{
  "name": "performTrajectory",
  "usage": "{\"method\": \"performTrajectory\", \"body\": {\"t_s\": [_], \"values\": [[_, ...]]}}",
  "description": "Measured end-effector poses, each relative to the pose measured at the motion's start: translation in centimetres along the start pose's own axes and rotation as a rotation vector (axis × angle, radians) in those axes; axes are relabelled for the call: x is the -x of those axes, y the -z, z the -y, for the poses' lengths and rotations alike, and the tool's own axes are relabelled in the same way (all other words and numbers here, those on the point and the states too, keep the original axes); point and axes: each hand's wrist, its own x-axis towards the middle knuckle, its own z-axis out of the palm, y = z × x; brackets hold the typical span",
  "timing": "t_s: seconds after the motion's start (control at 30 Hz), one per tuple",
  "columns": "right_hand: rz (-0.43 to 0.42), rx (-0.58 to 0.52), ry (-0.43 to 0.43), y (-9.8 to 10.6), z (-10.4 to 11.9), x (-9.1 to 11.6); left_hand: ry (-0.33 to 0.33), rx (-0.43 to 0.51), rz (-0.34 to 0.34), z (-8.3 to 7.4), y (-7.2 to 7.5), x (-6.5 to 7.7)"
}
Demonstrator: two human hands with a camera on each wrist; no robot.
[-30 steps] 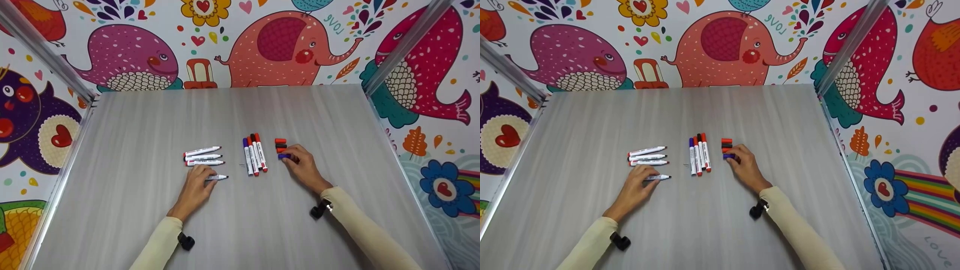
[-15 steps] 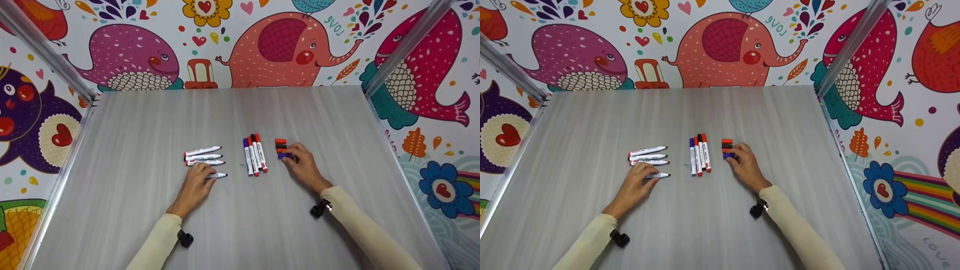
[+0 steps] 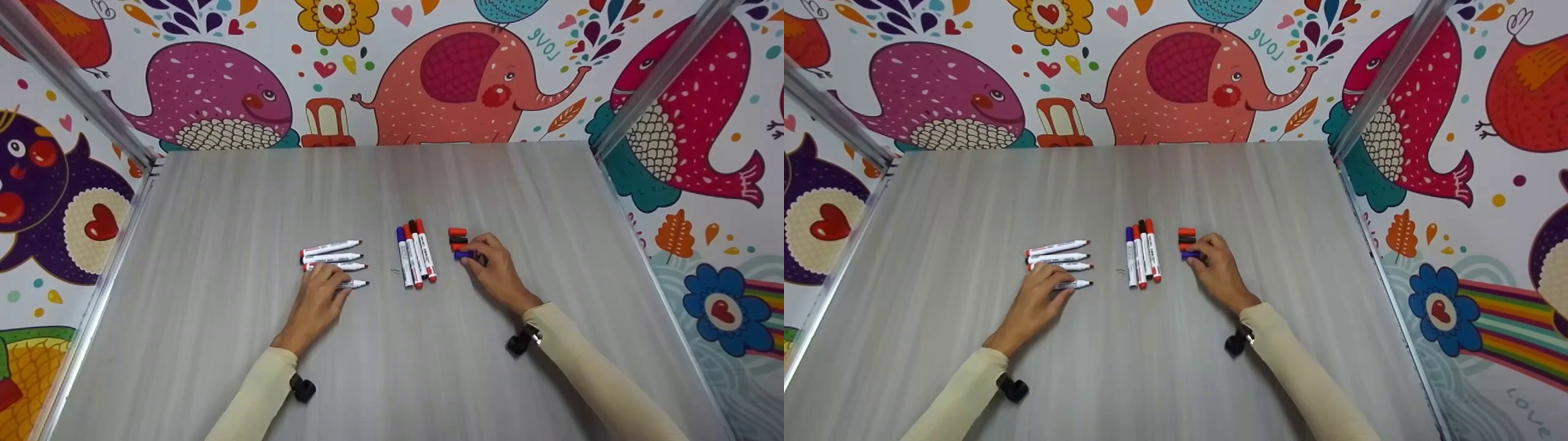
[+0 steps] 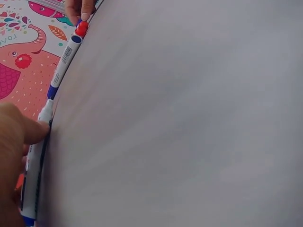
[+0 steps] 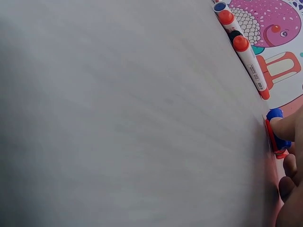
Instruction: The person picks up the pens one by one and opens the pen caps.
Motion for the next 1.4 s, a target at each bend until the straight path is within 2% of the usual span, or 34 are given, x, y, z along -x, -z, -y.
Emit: {"method": "performTrajectory", "body": {"t_s": [0.2, 0.67, 0.93, 1.4], "values": [[-0.001, -0.005, 0.007, 0.02, -0.15, -0.07, 0.004, -0.022, 0.012, 0.22, -0.08, -0.16], [0.008, 0.007, -0.033, -0.12, -0.27, 0.0, 0.008, -0.016, -0.031, 0.54, -0.32, -0.47], [0.005, -0.009, -0.066, -0.12, -0.02, -0.1, 0.021, -0.015, -0.034, 0.5, -0.29, -0.77], [-0.002, -0.006, -0.052, -0.15, -0.15, -0.18, 0.054, -0.005, -0.025, 0.36, -0.26, -0.9]]}}
